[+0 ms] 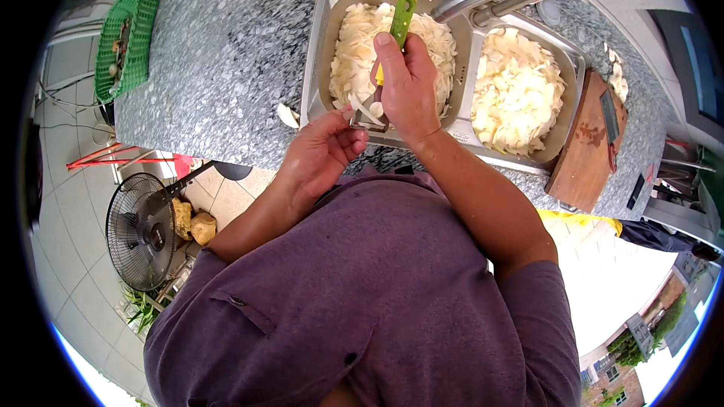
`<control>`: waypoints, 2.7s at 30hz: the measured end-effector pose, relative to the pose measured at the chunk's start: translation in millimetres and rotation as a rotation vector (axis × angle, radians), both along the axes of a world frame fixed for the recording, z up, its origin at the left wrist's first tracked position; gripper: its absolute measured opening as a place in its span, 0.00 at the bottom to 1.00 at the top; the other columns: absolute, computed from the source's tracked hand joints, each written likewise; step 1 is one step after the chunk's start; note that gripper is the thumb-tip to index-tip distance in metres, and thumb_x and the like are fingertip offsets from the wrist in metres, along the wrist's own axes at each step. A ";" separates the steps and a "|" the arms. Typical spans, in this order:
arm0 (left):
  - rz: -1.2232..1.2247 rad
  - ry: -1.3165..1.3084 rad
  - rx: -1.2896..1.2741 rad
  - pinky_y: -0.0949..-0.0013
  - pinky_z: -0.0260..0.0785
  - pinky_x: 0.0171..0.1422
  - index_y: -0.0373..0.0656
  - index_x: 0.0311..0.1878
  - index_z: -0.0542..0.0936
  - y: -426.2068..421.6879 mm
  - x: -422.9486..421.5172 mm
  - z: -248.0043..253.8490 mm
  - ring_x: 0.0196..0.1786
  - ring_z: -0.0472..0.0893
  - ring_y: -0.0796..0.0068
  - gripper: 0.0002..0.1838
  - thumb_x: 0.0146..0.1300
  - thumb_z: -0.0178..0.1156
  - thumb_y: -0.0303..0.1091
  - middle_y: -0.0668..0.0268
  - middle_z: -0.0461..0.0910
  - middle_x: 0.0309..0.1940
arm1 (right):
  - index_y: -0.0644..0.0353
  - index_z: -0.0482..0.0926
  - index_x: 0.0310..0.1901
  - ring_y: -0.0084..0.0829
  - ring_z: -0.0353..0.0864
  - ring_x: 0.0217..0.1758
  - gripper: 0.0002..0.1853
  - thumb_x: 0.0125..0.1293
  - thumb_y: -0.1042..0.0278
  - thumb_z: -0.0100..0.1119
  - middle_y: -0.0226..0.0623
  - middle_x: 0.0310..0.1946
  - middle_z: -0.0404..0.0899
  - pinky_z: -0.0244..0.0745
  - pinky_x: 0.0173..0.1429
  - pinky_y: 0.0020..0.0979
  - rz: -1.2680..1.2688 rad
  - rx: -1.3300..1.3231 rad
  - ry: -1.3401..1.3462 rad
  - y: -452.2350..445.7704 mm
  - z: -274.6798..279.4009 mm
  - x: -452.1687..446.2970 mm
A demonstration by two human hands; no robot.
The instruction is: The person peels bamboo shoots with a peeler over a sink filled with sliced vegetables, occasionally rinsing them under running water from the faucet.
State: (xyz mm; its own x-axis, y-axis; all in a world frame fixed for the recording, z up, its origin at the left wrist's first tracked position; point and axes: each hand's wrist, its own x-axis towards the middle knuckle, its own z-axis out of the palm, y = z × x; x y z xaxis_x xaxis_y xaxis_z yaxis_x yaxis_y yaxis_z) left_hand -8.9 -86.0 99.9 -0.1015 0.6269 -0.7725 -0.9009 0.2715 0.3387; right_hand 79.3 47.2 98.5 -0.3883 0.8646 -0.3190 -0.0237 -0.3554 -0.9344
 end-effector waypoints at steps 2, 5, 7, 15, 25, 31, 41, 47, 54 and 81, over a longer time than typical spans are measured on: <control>-0.007 -0.011 -0.007 0.69 0.78 0.45 0.37 0.51 0.79 0.1 -0.8 0.9 0.35 0.81 0.73 0.09 0.73 0.59 0.31 0.63 0.82 0.37 | 0.58 0.74 0.39 0.16 0.64 0.16 0.16 0.77 0.53 0.57 0.27 0.20 0.71 0.57 0.20 0.22 -0.003 -0.001 0.008 -1.3 -0.9 0.0; 0.019 -0.043 0.029 0.68 0.78 0.43 0.36 0.49 0.80 -3.1 -0.5 -4.3 0.34 0.83 0.73 0.09 0.72 0.60 0.31 0.65 0.82 0.34 | 0.59 0.75 0.38 0.15 0.64 0.16 0.15 0.77 0.54 0.57 0.27 0.20 0.71 0.57 0.20 0.22 0.006 -0.017 0.013 -3.5 0.1 -1.1; 0.034 -0.038 0.012 0.68 0.78 0.43 0.35 0.49 0.79 -2.4 4.2 -7.4 0.34 0.83 0.72 0.09 0.72 0.60 0.30 0.65 0.81 0.33 | 0.59 0.75 0.38 0.15 0.64 0.16 0.16 0.77 0.54 0.57 0.27 0.20 0.71 0.57 0.21 0.22 0.013 -0.022 0.016 -4.7 0.3 -1.2; 0.018 -0.002 0.042 0.70 0.75 0.42 0.33 0.54 0.76 -3.6 4.2 -0.4 0.34 0.77 0.74 0.12 0.70 0.58 0.25 0.63 0.79 0.38 | 0.59 0.74 0.38 0.17 0.66 0.18 0.17 0.77 0.53 0.56 0.28 0.20 0.72 0.62 0.23 0.23 -0.021 -0.012 -0.057 5.2 -8.8 -0.1; -0.020 -0.037 -0.056 0.70 0.77 0.44 0.36 0.53 0.78 -3.5 -3.0 0.6 0.36 0.81 0.74 0.12 0.70 0.61 0.30 0.65 0.81 0.36 | 0.57 0.74 0.36 0.16 0.65 0.20 0.17 0.76 0.52 0.56 0.27 0.21 0.71 0.60 0.24 0.23 -0.096 0.007 -0.067 22.5 -10.9 -6.0; 0.048 -0.031 -0.051 0.70 0.78 0.44 0.37 0.53 0.78 -0.4 1.0 -0.4 0.36 0.82 0.73 0.11 0.72 0.58 0.31 0.64 0.82 0.36 | 0.57 0.73 0.37 0.16 0.65 0.17 0.16 0.77 0.54 0.55 0.27 0.20 0.72 0.60 0.22 0.22 -0.014 0.016 0.006 -2.4 8.7 -3.6; 0.010 -0.068 0.085 0.68 0.76 0.43 0.35 0.52 0.76 -8.7 1.4 -12.1 0.34 0.81 0.73 0.11 0.71 0.57 0.29 0.64 0.80 0.35 | 0.59 0.72 0.37 0.16 0.67 0.19 0.17 0.78 0.53 0.55 0.27 0.21 0.72 0.65 0.23 0.22 0.008 0.077 -0.021 -3.2 3.1 -4.0; -0.033 -0.072 -0.001 0.72 0.76 0.44 0.35 0.51 0.77 -9.6 1.7 7.3 0.35 0.79 0.76 0.10 0.69 0.60 0.26 0.64 0.80 0.36 | 0.59 0.73 0.38 0.17 0.67 0.19 0.17 0.77 0.52 0.56 0.27 0.21 0.72 0.65 0.23 0.23 -0.099 0.182 -0.088 23.3 -35.1 -1.3; 0.017 -0.060 -0.028 0.71 0.79 0.46 0.35 0.53 0.77 -5.7 0.7 -0.2 0.38 0.84 0.73 0.11 0.72 0.58 0.30 0.63 0.83 0.37 | 0.57 0.73 0.37 0.16 0.66 0.17 0.16 0.78 0.53 0.55 0.28 0.21 0.72 0.61 0.21 0.22 -0.029 0.014 -0.040 4.1 0.0 3.0; 0.037 -0.008 -0.011 0.70 0.80 0.47 0.38 0.49 0.79 -2.5 1.6 5.5 0.38 0.84 0.73 0.08 0.71 0.61 0.29 0.64 0.82 0.37 | 0.57 0.72 0.38 0.15 0.64 0.18 0.16 0.78 0.53 0.55 0.27 0.21 0.71 0.60 0.22 0.22 -0.031 0.029 -0.020 2.6 4.0 4.0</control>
State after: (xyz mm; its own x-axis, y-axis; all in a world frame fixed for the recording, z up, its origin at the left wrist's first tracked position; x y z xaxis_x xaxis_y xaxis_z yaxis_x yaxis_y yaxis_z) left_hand -7.3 -88.5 105.4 -0.1181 0.6140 -0.7804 -0.9129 0.2421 0.3286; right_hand 83.4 49.8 102.5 -0.3551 0.8850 -0.3012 -0.0150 -0.3275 -0.9447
